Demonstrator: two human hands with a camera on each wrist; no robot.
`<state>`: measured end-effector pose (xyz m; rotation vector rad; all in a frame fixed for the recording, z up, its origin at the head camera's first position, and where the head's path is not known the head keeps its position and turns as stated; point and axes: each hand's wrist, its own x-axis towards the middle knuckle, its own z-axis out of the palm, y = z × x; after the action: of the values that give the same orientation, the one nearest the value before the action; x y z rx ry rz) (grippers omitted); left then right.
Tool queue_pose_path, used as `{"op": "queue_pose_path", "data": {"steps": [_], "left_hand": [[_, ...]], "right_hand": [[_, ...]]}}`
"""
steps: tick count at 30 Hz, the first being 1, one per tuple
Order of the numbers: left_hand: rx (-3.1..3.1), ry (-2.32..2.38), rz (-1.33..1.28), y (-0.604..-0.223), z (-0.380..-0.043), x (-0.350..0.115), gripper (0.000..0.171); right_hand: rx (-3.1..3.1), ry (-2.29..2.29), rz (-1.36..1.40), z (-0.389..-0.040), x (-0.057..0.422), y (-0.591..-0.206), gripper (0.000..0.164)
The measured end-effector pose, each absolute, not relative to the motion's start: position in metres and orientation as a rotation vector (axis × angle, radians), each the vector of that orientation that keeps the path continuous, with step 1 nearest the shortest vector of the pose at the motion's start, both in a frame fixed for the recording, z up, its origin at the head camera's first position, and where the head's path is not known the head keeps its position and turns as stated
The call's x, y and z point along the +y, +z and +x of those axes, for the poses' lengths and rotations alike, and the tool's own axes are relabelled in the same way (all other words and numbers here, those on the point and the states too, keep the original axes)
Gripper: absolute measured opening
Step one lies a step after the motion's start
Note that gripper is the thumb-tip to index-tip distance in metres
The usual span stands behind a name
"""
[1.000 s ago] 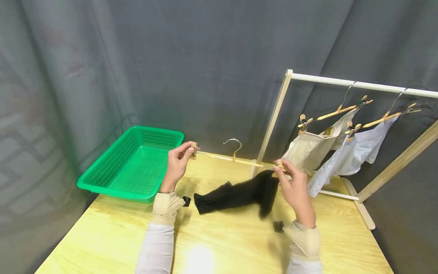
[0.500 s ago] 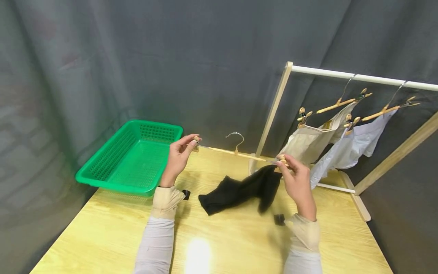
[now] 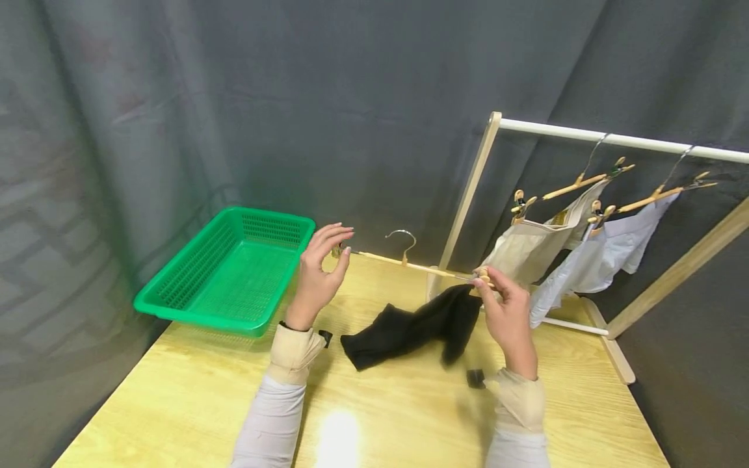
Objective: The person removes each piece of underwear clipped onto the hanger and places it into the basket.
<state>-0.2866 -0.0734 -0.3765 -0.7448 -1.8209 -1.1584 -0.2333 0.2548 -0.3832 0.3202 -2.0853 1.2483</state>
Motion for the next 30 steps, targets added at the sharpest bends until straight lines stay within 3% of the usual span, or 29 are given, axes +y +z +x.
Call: {"op": "queue_pose_path", "data": {"steps": [8,16,22,30], "left_hand": [[-1.97,-0.709,-0.931,-0.374,-0.282,-0.045,0.039],[-2.13,-0.836,-1.041,-0.389,-0.289,-0.047,0.024],[-2.121,-0.874,-1.058,-0.393,-0.285,-0.051,0.024],[-2.089,-0.902,-1.069,-0.392,-0.281,-0.053,0.025]], "right_hand": [[-2.051,1.269,0.335,-0.234,0.253,-0.382,0.025],[-2.081,1.223,0.335,-0.234,0.252,-0.382,0.025],[-2.131,1.337,0.296,-0.233,0.25,-0.386,0.023],[-2.075,1.385,0.358,-0.217,0.236,-0.361,0.017]]}}
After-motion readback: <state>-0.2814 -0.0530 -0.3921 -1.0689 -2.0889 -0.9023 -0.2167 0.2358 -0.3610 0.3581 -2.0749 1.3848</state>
